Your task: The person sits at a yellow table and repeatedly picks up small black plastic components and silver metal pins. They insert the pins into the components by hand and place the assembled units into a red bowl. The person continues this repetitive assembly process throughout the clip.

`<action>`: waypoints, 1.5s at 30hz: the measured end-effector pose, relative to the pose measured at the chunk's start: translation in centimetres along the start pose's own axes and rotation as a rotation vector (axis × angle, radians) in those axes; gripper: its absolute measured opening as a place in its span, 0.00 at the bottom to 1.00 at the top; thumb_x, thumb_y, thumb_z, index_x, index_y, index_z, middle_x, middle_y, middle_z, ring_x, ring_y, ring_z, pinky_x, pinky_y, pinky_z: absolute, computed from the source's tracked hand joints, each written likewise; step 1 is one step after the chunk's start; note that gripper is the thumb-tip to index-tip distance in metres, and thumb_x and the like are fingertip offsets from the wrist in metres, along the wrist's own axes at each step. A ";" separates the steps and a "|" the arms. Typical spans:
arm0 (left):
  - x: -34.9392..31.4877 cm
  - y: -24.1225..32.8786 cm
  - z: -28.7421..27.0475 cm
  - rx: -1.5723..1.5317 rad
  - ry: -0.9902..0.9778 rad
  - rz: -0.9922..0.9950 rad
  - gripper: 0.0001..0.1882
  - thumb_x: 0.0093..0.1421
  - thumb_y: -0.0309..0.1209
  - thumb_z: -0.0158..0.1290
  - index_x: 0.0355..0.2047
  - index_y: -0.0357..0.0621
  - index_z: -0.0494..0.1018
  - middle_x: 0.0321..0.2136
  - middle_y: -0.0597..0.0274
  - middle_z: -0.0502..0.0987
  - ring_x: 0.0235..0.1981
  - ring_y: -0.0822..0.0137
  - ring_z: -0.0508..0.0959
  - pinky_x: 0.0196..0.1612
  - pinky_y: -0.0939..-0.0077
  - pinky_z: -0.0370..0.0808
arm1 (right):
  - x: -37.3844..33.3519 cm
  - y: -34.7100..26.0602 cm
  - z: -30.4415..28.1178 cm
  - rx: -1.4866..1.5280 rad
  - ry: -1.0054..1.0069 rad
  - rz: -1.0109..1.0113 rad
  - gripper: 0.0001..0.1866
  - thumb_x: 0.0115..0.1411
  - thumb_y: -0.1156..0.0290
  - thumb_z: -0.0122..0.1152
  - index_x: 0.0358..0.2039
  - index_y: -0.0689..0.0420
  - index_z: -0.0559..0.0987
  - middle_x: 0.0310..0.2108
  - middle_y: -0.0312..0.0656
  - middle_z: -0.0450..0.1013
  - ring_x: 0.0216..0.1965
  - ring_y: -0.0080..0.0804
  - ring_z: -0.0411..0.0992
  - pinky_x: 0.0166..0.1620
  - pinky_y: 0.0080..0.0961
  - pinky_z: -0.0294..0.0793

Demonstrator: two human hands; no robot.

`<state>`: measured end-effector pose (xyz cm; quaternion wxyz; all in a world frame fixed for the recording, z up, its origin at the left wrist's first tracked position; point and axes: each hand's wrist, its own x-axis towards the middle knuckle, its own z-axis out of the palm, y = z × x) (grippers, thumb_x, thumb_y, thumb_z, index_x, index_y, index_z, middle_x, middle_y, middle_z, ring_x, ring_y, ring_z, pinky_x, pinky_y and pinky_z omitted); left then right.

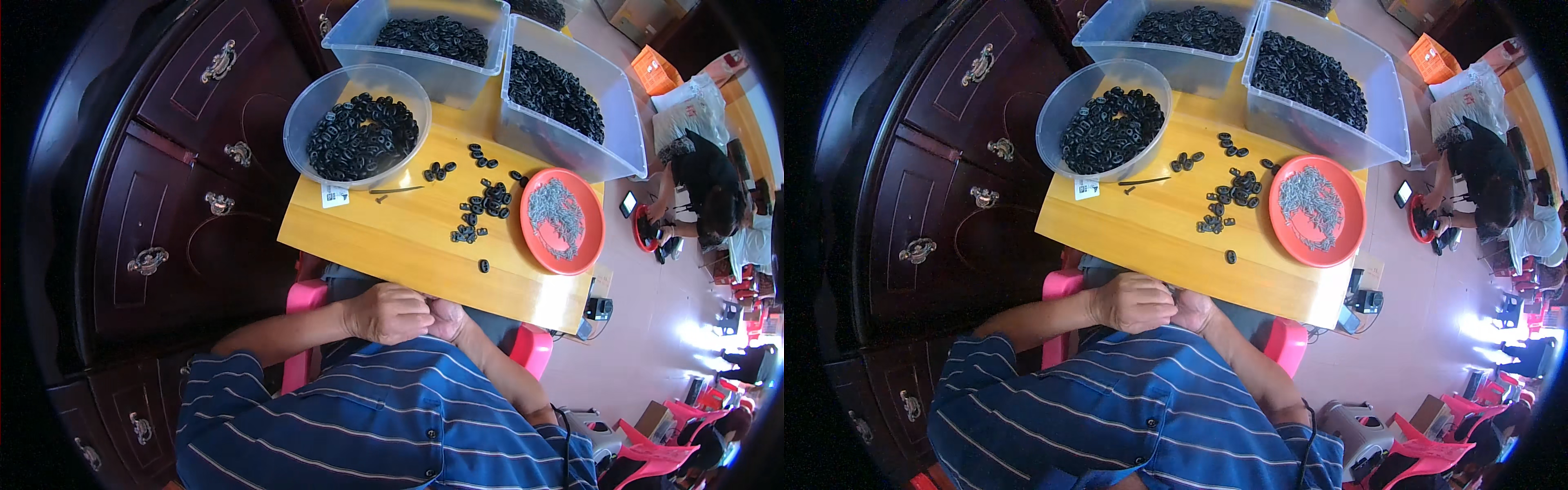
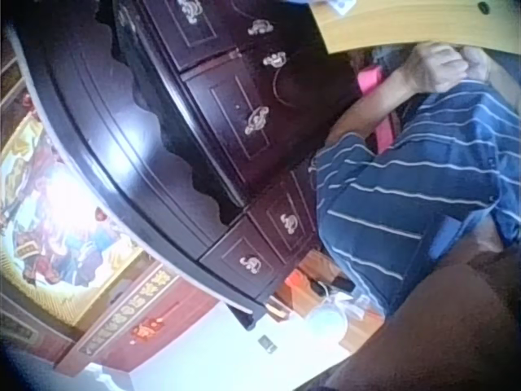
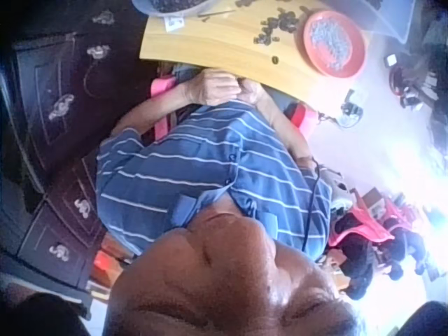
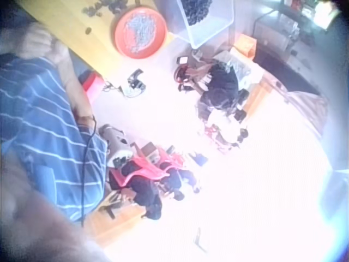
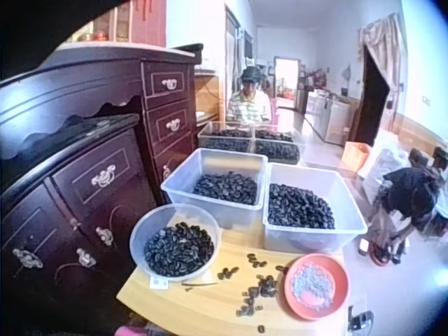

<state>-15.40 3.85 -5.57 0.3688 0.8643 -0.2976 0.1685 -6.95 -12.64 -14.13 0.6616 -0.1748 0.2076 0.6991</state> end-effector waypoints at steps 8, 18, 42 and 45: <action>3.1 -2.7 -4.0 0.091 0.195 -0.188 0.06 0.57 0.26 0.62 0.34 0.38 0.80 0.29 0.56 0.81 0.30 0.57 0.82 0.34 0.65 0.79 | -3.8 -0.4 -1.6 -0.035 -0.021 -0.018 0.12 0.73 0.60 0.49 0.35 0.53 0.71 0.29 0.34 0.67 0.20 0.15 0.58 0.17 0.10 0.55; 3.2 -5.1 -3.1 0.057 0.174 -0.307 0.04 0.57 0.27 0.62 0.32 0.40 0.80 0.27 0.55 0.81 0.30 0.55 0.82 0.35 0.64 0.78 | -13.6 0.2 4.1 0.216 -0.169 -0.012 0.16 0.73 0.54 0.50 0.33 0.52 0.73 0.29 0.35 0.68 0.21 0.20 0.60 0.22 0.16 0.60; 2.7 -6.1 -2.1 -0.023 0.233 -0.354 0.05 0.58 0.28 0.60 0.35 0.41 0.79 0.29 0.55 0.79 0.32 0.52 0.80 0.37 0.61 0.77 | 1.0 -25.2 31.0 -0.959 0.278 -1.397 0.34 0.69 0.56 0.56 0.67 0.64 0.63 0.66 0.53 0.64 0.69 0.40 0.59 0.67 0.39 0.57; 3.2 -5.7 -2.3 0.063 0.251 -0.378 0.08 0.57 0.26 0.60 0.39 0.41 0.79 0.32 0.56 0.81 0.35 0.54 0.81 0.40 0.62 0.78 | -1.5 -21.2 26.3 -1.120 0.147 -1.441 0.26 0.72 0.59 0.52 0.63 0.64 0.70 0.58 0.46 0.74 0.61 0.35 0.70 0.65 0.33 0.62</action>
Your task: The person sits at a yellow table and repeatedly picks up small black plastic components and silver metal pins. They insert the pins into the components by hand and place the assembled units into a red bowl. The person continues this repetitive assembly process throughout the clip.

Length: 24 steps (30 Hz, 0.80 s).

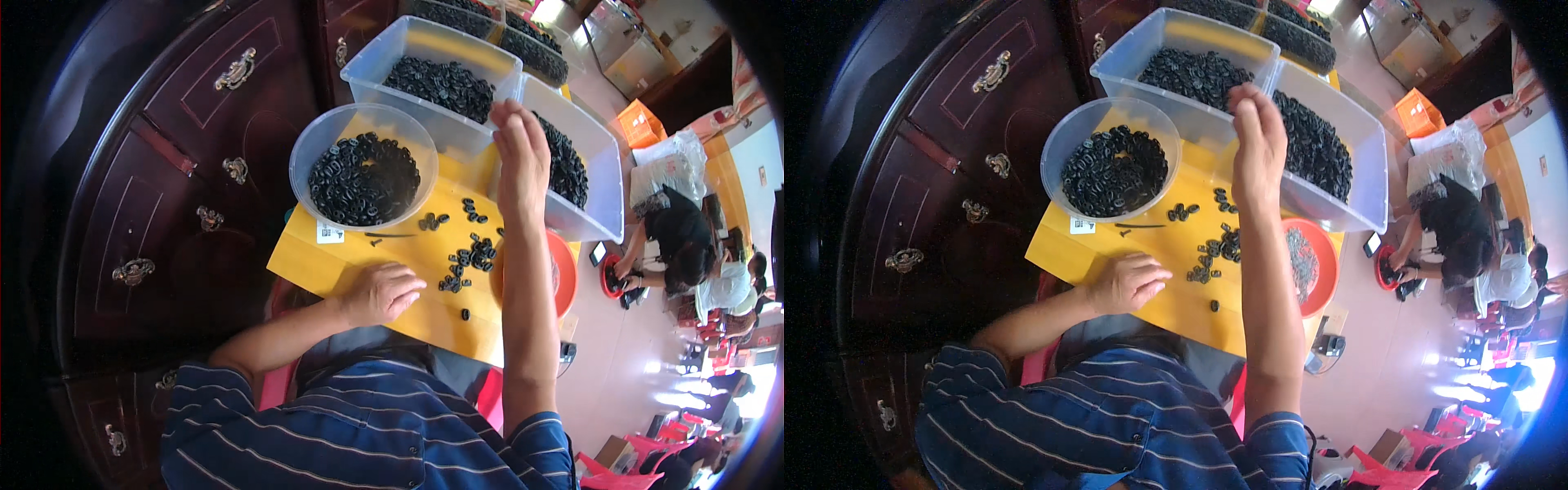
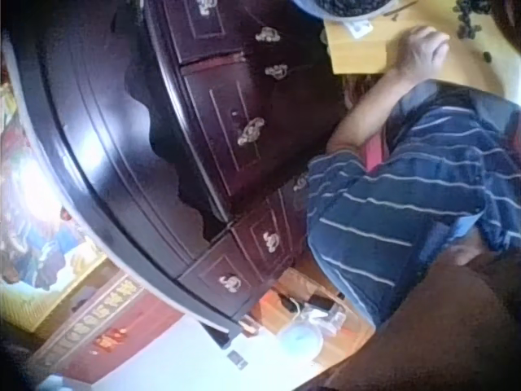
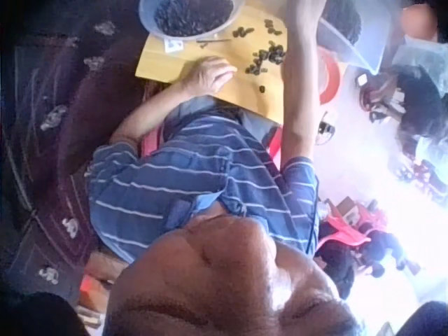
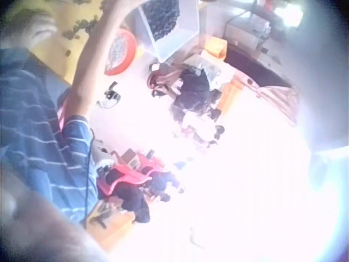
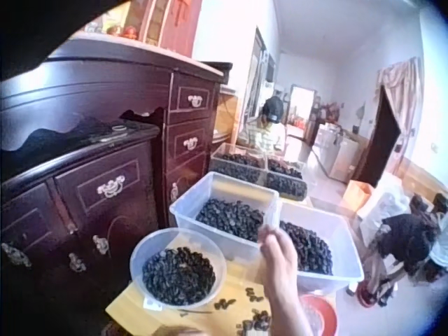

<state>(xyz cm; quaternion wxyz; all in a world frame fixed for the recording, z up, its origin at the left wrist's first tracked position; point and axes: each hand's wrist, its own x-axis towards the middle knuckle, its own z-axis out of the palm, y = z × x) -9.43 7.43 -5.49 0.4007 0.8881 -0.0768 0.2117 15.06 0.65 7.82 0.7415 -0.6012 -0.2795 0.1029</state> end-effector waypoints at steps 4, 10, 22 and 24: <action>0.2 0.1 0.1 0.128 0.031 0.005 0.11 0.57 0.28 0.61 0.40 0.42 0.79 0.35 0.55 0.80 0.37 0.52 0.81 0.42 0.60 0.78 | -9.7 -0.3 -3.1 -0.070 -0.049 0.077 0.16 0.73 0.66 0.53 0.51 0.66 0.77 0.43 0.43 0.80 0.44 0.28 0.77 0.51 0.24 0.75; 1.5 0.2 -0.1 0.214 -0.030 -0.055 0.35 0.59 0.32 0.59 0.65 0.32 0.61 0.64 0.38 0.63 0.65 0.41 0.65 0.67 0.54 0.63 | -21.1 2.5 -6.6 -0.620 -0.009 -0.015 0.11 0.68 0.75 0.56 0.48 0.64 0.78 0.43 0.46 0.81 0.45 0.36 0.79 0.51 0.31 0.76; 10.5 -3.7 6.3 0.454 -0.005 -0.272 0.44 0.66 0.53 0.52 0.69 0.30 0.55 0.69 0.30 0.54 0.71 0.33 0.51 0.72 0.46 0.49 | -26.4 4.9 -7.8 -0.607 0.066 -0.044 0.09 0.65 0.75 0.58 0.45 0.61 0.80 0.40 0.51 0.79 0.42 0.50 0.78 0.47 0.39 0.76; 11.4 -4.1 7.5 0.441 -0.014 -0.314 0.45 0.66 0.56 0.50 0.68 0.30 0.56 0.68 0.30 0.55 0.71 0.34 0.52 0.72 0.47 0.49 | -26.6 4.9 -7.9 -0.585 0.082 -0.034 0.09 0.66 0.75 0.57 0.44 0.60 0.80 0.39 0.50 0.79 0.42 0.50 0.78 0.47 0.39 0.76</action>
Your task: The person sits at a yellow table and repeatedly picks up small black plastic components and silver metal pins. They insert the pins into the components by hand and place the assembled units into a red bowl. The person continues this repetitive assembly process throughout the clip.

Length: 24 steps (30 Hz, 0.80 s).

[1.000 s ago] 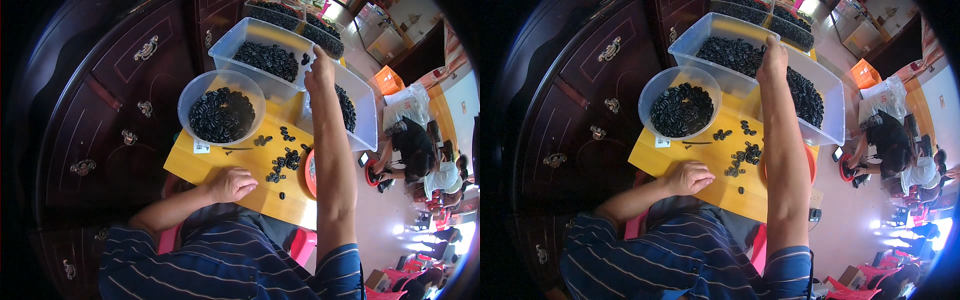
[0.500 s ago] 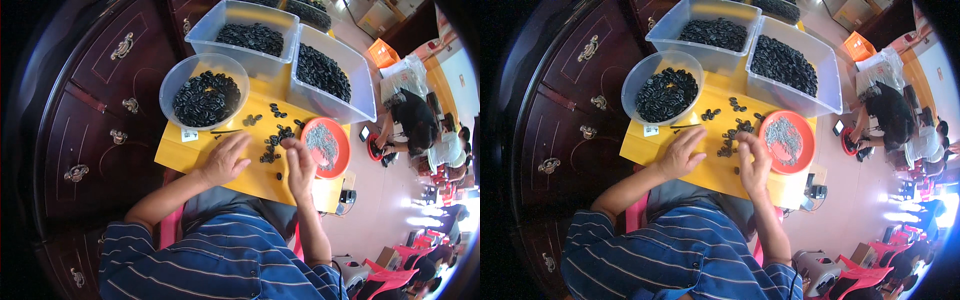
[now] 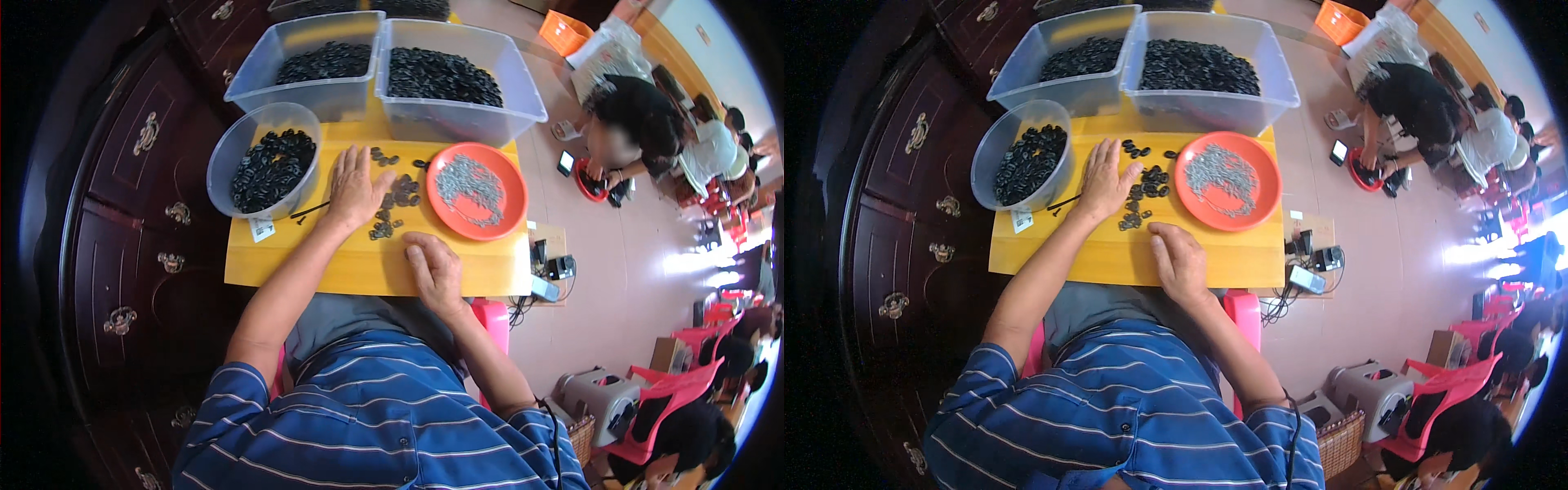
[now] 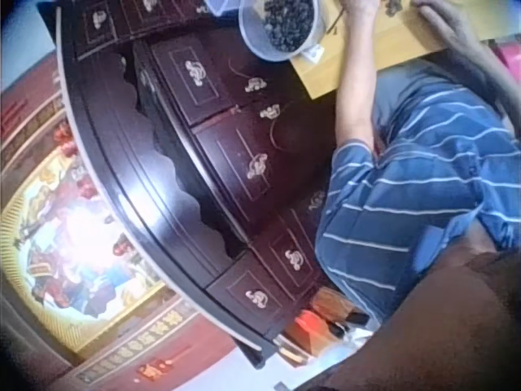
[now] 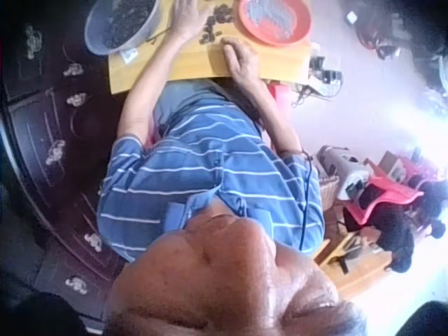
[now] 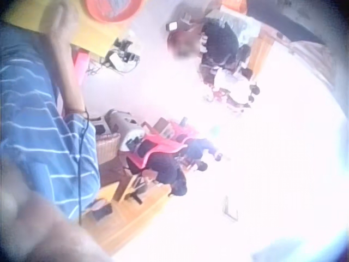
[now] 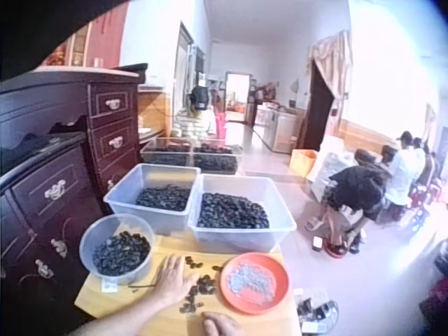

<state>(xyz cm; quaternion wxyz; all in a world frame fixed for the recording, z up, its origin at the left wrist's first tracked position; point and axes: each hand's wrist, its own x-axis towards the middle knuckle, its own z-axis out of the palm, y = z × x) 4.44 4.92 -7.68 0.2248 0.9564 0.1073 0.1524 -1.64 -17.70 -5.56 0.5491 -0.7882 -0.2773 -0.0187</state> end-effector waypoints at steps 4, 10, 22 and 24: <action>1.0 0.6 0.9 -0.092 0.052 0.068 0.42 0.68 0.56 0.47 0.66 0.29 0.60 0.65 0.33 0.63 0.69 0.38 0.58 0.71 0.50 0.53 | -0.2 0.2 0.1 0.024 0.041 -0.030 0.08 0.65 0.74 0.59 0.44 0.60 0.80 0.38 0.49 0.79 0.41 0.49 0.79 0.45 0.38 0.77; 0.4 1.8 0.2 -0.306 0.148 0.248 0.32 0.69 0.47 0.49 0.62 0.31 0.66 0.62 0.37 0.68 0.65 0.42 0.66 0.68 0.54 0.61 | -0.3 0.5 0.2 0.039 0.080 -0.057 0.07 0.65 0.73 0.59 0.42 0.60 0.80 0.37 0.50 0.80 0.40 0.49 0.79 0.45 0.38 0.78; 1.0 2.5 1.2 -0.362 0.118 0.231 0.31 0.70 0.47 0.49 0.61 0.34 0.67 0.60 0.39 0.70 0.62 0.43 0.69 0.65 0.56 0.65 | -0.1 0.5 0.2 0.178 0.083 0.060 0.07 0.65 0.72 0.60 0.41 0.60 0.81 0.35 0.51 0.80 0.36 0.48 0.80 0.41 0.36 0.78; 1.0 2.6 1.1 -0.423 0.122 0.246 0.30 0.70 0.47 0.50 0.61 0.34 0.67 0.60 0.40 0.70 0.62 0.43 0.70 0.65 0.57 0.66 | -0.2 0.8 0.5 0.172 0.104 0.009 0.08 0.65 0.72 0.60 0.41 0.60 0.81 0.35 0.51 0.80 0.36 0.47 0.80 0.41 0.35 0.78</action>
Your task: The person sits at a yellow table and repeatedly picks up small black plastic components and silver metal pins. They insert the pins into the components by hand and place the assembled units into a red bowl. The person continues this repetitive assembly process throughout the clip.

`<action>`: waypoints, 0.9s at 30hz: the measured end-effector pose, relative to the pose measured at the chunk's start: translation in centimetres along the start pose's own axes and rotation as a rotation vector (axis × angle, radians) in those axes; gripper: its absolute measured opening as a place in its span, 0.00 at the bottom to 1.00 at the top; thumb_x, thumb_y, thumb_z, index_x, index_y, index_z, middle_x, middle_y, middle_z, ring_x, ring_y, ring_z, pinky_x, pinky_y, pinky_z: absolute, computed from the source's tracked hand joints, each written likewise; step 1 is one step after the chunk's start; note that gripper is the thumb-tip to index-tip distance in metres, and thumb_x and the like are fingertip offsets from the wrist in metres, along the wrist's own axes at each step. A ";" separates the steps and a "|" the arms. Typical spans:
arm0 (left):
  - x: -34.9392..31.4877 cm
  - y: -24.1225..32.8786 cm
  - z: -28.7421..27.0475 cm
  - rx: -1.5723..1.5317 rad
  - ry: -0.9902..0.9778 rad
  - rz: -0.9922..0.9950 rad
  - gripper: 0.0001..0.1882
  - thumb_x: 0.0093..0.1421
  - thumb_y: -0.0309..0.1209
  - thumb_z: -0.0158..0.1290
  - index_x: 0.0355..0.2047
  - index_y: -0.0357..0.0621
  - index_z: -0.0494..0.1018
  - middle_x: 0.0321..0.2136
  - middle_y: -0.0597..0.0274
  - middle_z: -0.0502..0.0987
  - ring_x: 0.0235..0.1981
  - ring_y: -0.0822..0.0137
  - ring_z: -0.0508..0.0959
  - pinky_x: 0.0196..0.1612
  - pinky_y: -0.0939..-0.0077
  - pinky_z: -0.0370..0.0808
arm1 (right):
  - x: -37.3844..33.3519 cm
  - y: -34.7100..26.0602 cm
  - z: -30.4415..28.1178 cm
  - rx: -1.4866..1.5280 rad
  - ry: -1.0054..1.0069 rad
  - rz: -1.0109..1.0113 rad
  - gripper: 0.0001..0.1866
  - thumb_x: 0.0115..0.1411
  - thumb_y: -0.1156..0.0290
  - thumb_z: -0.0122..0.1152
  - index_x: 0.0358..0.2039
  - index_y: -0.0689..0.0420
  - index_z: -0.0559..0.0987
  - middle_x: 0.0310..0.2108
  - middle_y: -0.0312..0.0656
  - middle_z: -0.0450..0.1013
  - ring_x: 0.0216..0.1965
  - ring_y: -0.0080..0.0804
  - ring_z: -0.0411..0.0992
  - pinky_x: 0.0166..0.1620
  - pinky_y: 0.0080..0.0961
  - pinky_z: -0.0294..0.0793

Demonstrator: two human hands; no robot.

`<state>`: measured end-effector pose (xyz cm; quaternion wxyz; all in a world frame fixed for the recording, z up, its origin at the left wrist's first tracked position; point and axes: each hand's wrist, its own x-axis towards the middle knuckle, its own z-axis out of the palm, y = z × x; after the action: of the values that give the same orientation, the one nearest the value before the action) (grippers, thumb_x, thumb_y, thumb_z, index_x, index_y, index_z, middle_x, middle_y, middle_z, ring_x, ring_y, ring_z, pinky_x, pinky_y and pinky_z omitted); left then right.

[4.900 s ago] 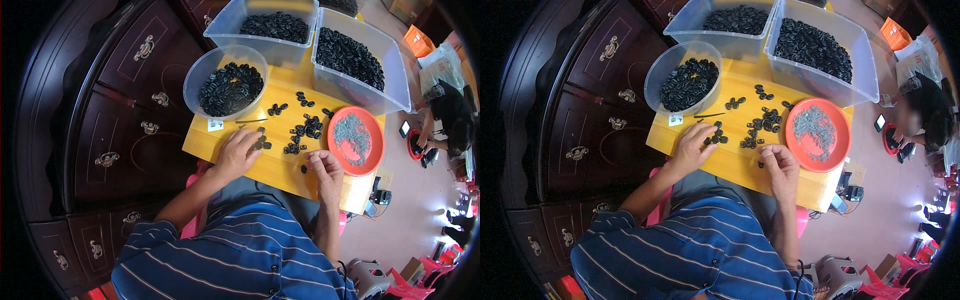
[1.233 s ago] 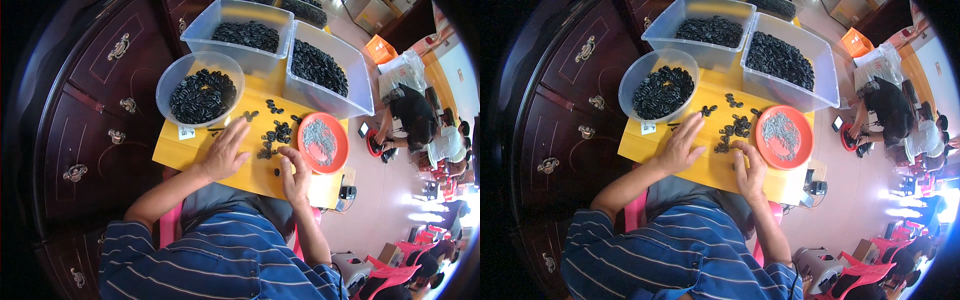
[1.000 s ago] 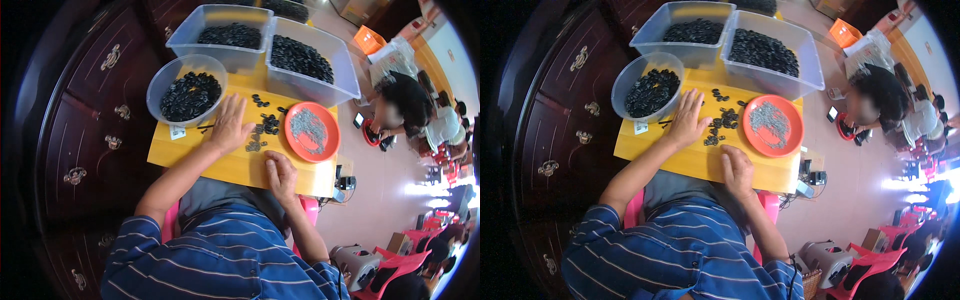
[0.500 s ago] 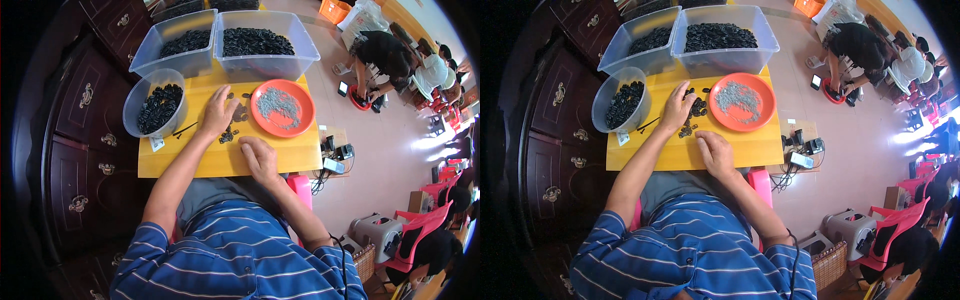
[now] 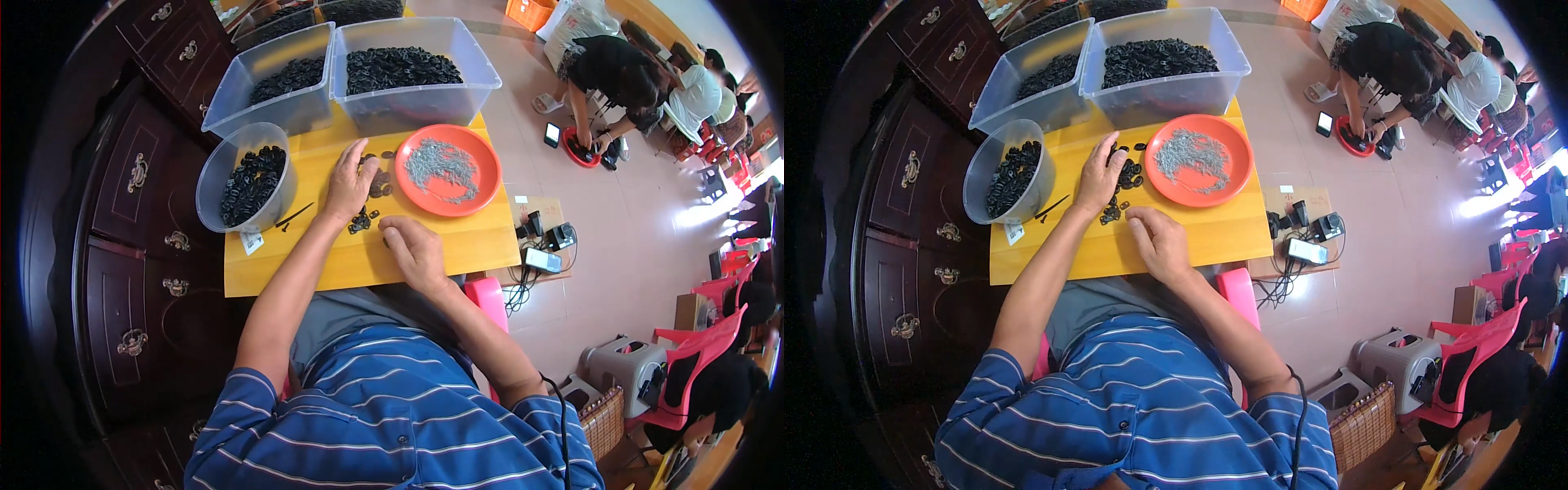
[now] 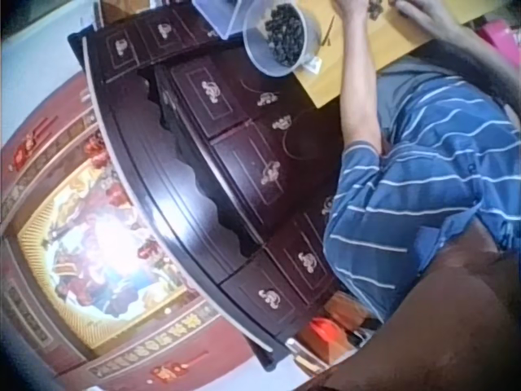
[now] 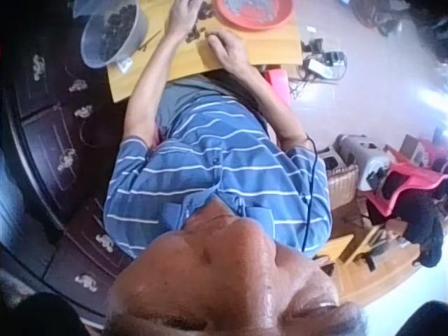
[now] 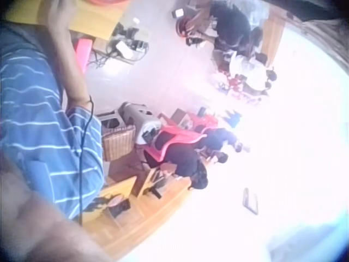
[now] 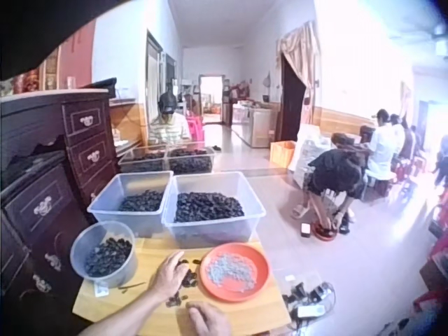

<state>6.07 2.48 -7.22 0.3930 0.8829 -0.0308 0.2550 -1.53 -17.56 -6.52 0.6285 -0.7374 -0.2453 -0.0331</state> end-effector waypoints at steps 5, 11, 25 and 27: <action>-2.8 1.3 -2.6 0.118 0.060 0.036 0.24 0.63 0.35 0.57 0.56 0.37 0.72 0.53 0.45 0.75 0.55 0.47 0.74 0.60 0.59 0.69 | -0.2 0.2 0.0 0.017 0.013 0.043 0.08 0.65 0.72 0.60 0.42 0.61 0.81 0.36 0.51 0.80 0.36 0.44 0.81 0.41 0.32 0.78; -6.9 3.7 -3.8 0.166 -0.076 0.099 0.13 0.55 0.28 0.62 0.42 0.41 0.78 0.38 0.53 0.77 0.42 0.50 0.78 0.47 0.61 0.76 | -0.3 0.7 0.4 0.132 0.028 0.065 0.08 0.66 0.72 0.59 0.42 0.63 0.81 0.35 0.49 0.81 0.37 0.38 0.81 0.41 0.30 0.79; -7.9 5.0 -4.2 0.199 -0.073 0.246 0.08 0.55 0.26 0.62 0.37 0.40 0.79 0.34 0.56 0.78 0.38 0.54 0.78 0.44 0.63 0.75 | 0.4 1.8 -0.2 0.452 0.094 0.187 0.09 0.70 0.72 0.55 0.45 0.64 0.78 0.37 0.39 0.80 0.41 0.24 0.77 0.48 0.22 0.76; -8.3 6.0 -4.6 0.265 -0.094 0.301 0.10 0.54 0.27 0.64 0.38 0.42 0.80 0.33 0.57 0.77 0.38 0.55 0.78 0.43 0.63 0.75 | 0.3 1.7 -0.7 0.561 0.126 0.257 0.09 0.71 0.72 0.54 0.46 0.63 0.78 0.37 0.38 0.79 0.41 0.23 0.76 0.48 0.20 0.74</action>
<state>-4.60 0.42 -4.54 0.2289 0.9232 -0.1469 0.2713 -0.39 -18.23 -7.80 0.8205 -0.5566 -0.1101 0.0700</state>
